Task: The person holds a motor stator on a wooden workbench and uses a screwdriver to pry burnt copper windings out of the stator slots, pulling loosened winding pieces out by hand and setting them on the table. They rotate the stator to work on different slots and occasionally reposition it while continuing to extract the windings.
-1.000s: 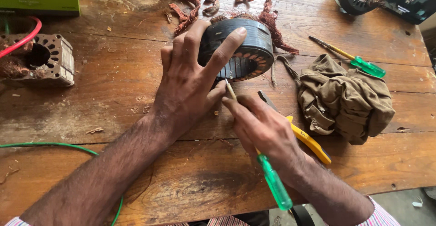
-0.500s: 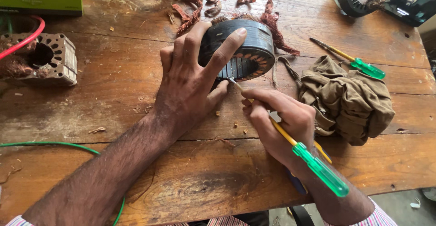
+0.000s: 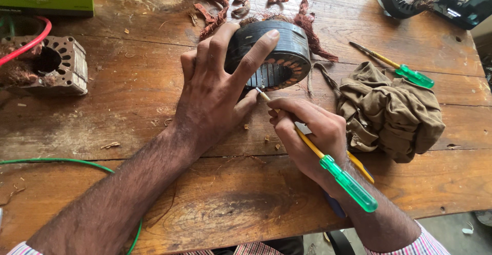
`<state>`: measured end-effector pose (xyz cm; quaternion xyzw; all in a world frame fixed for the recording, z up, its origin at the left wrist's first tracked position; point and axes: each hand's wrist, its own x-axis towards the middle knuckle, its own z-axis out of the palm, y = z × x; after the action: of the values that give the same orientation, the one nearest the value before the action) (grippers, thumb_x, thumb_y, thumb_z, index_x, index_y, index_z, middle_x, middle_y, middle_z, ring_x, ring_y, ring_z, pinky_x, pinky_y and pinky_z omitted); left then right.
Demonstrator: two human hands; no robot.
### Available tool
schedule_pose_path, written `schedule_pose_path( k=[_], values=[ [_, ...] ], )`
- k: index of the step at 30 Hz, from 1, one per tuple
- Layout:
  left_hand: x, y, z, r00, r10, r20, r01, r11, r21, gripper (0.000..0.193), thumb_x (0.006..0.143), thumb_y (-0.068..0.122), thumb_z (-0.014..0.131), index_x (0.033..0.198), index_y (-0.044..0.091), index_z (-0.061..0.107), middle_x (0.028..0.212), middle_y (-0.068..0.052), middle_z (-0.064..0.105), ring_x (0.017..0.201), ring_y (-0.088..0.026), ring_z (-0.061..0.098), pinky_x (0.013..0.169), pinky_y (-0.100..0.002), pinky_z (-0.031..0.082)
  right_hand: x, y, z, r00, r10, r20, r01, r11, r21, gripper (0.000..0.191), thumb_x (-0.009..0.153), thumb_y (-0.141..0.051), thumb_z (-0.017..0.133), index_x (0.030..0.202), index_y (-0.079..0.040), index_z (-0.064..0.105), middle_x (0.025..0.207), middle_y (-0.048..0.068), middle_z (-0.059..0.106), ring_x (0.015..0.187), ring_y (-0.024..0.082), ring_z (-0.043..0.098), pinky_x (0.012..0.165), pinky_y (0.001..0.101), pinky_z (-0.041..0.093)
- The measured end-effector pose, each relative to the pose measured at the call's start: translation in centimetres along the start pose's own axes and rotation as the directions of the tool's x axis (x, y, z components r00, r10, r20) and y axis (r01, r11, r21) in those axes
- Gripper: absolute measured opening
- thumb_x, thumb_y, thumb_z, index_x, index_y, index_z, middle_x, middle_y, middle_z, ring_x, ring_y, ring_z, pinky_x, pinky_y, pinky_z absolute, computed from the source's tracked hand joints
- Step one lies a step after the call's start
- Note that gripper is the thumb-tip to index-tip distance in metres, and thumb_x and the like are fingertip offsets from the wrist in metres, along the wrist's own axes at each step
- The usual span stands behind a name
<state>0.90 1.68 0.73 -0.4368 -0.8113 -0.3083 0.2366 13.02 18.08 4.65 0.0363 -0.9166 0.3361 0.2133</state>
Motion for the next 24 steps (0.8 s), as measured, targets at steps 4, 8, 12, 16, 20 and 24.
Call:
schedule_pose_path(
  k=[4, 8, 12, 16, 20, 24],
  values=[
    [-0.1, 0.1, -0.1, 1.0, 0.001, -0.007, -0.001, 1.0, -0.014, 0.098, 0.087, 0.025, 0.085, 0.164, 0.033, 0.025, 0.158, -0.018, 0.03, 0.142, -0.034, 0.038, 0.112, -0.053, 0.033, 0.2, 0.1, 0.1, 0.997, -0.073, -0.02, 0.072, 0.997, -0.039, 0.019, 0.092, 0.001, 0.064, 0.109, 0.0, 0.072, 0.096, 0.011, 0.077, 0.089, 0.018, 0.078, 0.081, 0.0293, 0.062],
    [0.0, 0.1, 0.0, 1.0, -0.004, 0.002, 0.004, 1.0, -0.004, 0.096, 0.089, 0.025, 0.085, 0.164, 0.033, 0.025, 0.158, -0.018, 0.03, 0.141, -0.034, 0.039, 0.11, -0.053, 0.033, 0.3, 0.1, 0.1, 0.997, -0.066, -0.041, 0.065, 0.998, -0.008, 0.018, 0.094, 0.003, 0.064, 0.11, 0.001, 0.071, 0.101, 0.012, 0.076, 0.089, 0.017, 0.079, 0.08, 0.0281, 0.063],
    [0.0, 0.1, 0.1, 1.0, -0.002, -0.004, 0.002, 1.0, -0.006, 0.096, 0.091, 0.024, 0.086, 0.164, 0.034, 0.026, 0.156, -0.017, 0.031, 0.138, -0.033, 0.039, 0.107, -0.053, 0.033, 0.2, 0.1, 0.0, 0.996, -0.071, -0.05, 0.069, 0.997, -0.035, 0.018, 0.093, 0.003, 0.065, 0.11, 0.001, 0.072, 0.099, 0.012, 0.076, 0.088, 0.017, 0.078, 0.08, 0.0284, 0.062],
    [-0.1, 0.5, 0.3, 0.999, -0.038, -0.024, 0.037, 0.998, -0.054, 0.093, 0.091, 0.019, 0.086, 0.163, 0.035, 0.028, 0.156, -0.015, 0.031, 0.139, -0.032, 0.039, 0.107, -0.053, 0.034, 0.1, 0.1, 0.1, 0.994, -0.079, -0.074, 0.078, 0.997, -0.016, 0.018, 0.093, 0.004, 0.064, 0.11, 0.001, 0.072, 0.101, 0.012, 0.076, 0.088, 0.016, 0.078, 0.08, 0.0283, 0.062],
    [0.1, 0.9, 0.7, 0.997, -0.075, -0.033, 0.071, 0.992, -0.102, 0.09, 0.092, 0.015, 0.084, 0.162, 0.034, 0.03, 0.156, -0.016, 0.028, 0.142, -0.035, 0.035, 0.111, -0.055, 0.034, 0.0, 0.2, 0.1, 0.992, -0.084, -0.095, 0.085, 0.996, 0.007, 0.019, 0.093, 0.004, 0.064, 0.11, 0.001, 0.071, 0.101, 0.012, 0.076, 0.089, 0.017, 0.078, 0.081, 0.0281, 0.062],
    [-0.1, 1.3, 0.7, 0.994, -0.104, -0.02, 0.1, 0.985, -0.144, 0.089, 0.092, 0.007, 0.08, 0.162, 0.031, 0.03, 0.156, -0.018, 0.025, 0.144, -0.038, 0.031, 0.116, -0.059, 0.032, -0.2, 0.3, 0.1, 0.989, -0.1, -0.112, 0.102, 0.995, 0.013, 0.02, 0.093, 0.005, 0.064, 0.111, 0.001, 0.071, 0.102, 0.012, 0.076, 0.09, 0.017, 0.078, 0.082, 0.0278, 0.062]
  ],
)
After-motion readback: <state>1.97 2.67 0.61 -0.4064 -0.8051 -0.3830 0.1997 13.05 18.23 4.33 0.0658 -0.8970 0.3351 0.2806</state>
